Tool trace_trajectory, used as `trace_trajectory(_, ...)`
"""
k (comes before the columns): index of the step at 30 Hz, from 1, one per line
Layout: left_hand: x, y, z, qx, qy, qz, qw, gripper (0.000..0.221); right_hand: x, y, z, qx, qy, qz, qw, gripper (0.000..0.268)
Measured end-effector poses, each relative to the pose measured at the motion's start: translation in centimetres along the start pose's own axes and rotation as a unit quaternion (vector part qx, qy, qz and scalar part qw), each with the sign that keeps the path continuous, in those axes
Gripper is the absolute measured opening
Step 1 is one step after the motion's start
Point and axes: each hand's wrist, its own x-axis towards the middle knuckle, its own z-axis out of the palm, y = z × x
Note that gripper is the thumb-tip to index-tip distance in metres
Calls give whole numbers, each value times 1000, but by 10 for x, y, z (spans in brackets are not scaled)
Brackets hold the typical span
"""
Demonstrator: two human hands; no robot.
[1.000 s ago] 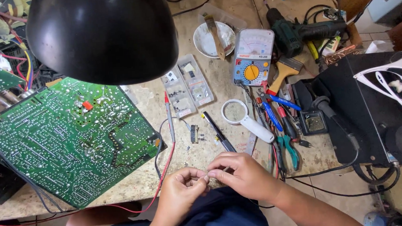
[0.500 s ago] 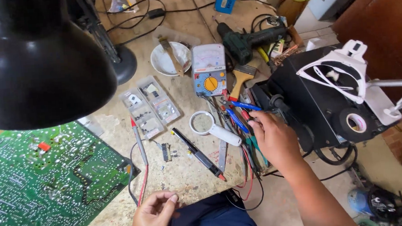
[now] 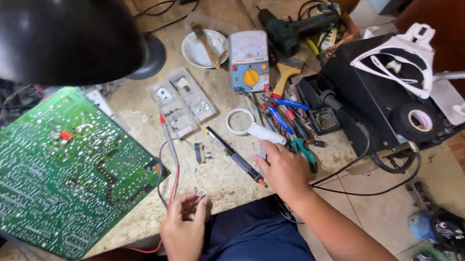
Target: Testing and inspecting electronic components on a television circuit board using a magnifying glass and multimeter probes.
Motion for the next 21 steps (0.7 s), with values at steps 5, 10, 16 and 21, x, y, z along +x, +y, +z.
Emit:
trace_trajectory(5, -1, -1, 0, 9, 9, 116, 993, 19, 6, -12, -7, 157, -54, 116, 979, 39)
trace_trajectory(10, 5, -4, 11, 55, -16, 117, 991, 25, -4, -9, -32, 121, -96, 110, 982, 32)
trace_trajectory(16, 5, -6, 6, 120, -14, 230, 966, 30, -29, -58, -35, 249, -11, -71, 966, 21)
trace_trajectory(21, 5, 7, 5, 186, 47, 312, 930, 11, -33, -76, -5, 121, 26, -154, 980, 30)
